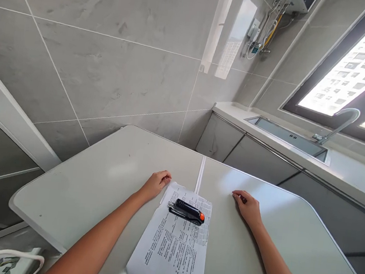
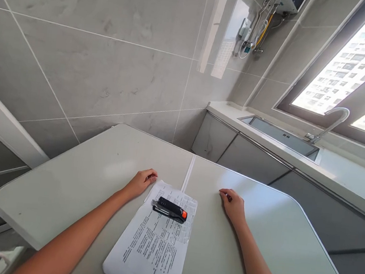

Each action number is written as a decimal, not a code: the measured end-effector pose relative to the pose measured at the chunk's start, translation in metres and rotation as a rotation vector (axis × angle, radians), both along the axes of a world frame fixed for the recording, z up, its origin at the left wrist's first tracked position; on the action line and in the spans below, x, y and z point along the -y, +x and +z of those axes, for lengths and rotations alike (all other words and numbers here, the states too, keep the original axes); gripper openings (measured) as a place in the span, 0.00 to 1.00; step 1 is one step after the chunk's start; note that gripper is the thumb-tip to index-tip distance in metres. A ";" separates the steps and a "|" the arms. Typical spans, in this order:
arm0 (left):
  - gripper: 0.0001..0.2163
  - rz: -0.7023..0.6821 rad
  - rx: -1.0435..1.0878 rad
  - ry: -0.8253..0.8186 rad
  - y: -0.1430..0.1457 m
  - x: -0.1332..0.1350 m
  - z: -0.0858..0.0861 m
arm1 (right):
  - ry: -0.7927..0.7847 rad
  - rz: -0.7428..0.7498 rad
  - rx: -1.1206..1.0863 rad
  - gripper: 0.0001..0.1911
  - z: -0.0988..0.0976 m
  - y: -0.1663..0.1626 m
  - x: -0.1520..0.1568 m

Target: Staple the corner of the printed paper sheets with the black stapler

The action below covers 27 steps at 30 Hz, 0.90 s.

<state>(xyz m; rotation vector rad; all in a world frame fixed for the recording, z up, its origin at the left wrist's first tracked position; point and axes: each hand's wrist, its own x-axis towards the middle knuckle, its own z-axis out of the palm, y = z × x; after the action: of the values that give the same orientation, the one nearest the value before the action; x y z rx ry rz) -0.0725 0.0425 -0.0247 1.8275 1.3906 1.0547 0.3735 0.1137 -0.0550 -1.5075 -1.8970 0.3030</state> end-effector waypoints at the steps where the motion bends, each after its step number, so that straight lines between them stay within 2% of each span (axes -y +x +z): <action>1: 0.11 -0.004 -0.001 -0.004 0.001 0.000 0.000 | 0.000 0.007 0.008 0.22 0.000 0.000 -0.001; 7: 0.12 -0.069 0.031 0.030 0.001 0.003 0.003 | 0.074 0.018 0.024 0.21 0.003 0.000 -0.002; 11: 0.10 -0.112 0.049 0.042 0.001 0.006 0.003 | 0.196 -0.005 -0.076 0.19 0.019 -0.028 0.035; 13: 0.09 -0.114 0.070 0.041 0.004 0.007 0.004 | 0.158 0.133 -0.115 0.16 0.030 -0.055 0.067; 15: 0.08 -0.134 0.078 0.037 0.007 0.008 0.005 | 0.094 0.361 -0.103 0.16 0.038 -0.086 0.100; 16: 0.08 -0.155 0.075 0.036 0.010 0.009 0.006 | 0.064 0.430 -0.083 0.18 0.040 -0.102 0.113; 19: 0.10 -0.235 0.059 0.037 0.016 0.010 0.009 | -0.001 0.507 -0.070 0.34 0.039 -0.137 0.136; 20: 0.10 -0.254 0.057 0.037 0.017 0.011 0.010 | -0.015 0.506 -0.058 0.35 0.037 -0.144 0.138; 24: 0.13 -0.326 0.059 0.029 0.020 0.014 0.012 | -0.001 0.449 -0.112 0.20 0.026 -0.152 0.134; 27: 0.14 -0.294 0.059 0.049 0.020 0.018 0.015 | 0.044 0.391 -0.188 0.15 0.024 -0.148 0.133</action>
<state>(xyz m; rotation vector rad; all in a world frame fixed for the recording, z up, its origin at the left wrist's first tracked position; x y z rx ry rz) -0.0529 0.0240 -0.0101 1.9472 1.0300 0.9870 0.2259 -0.0197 -0.0308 -1.0309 -2.0198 0.5545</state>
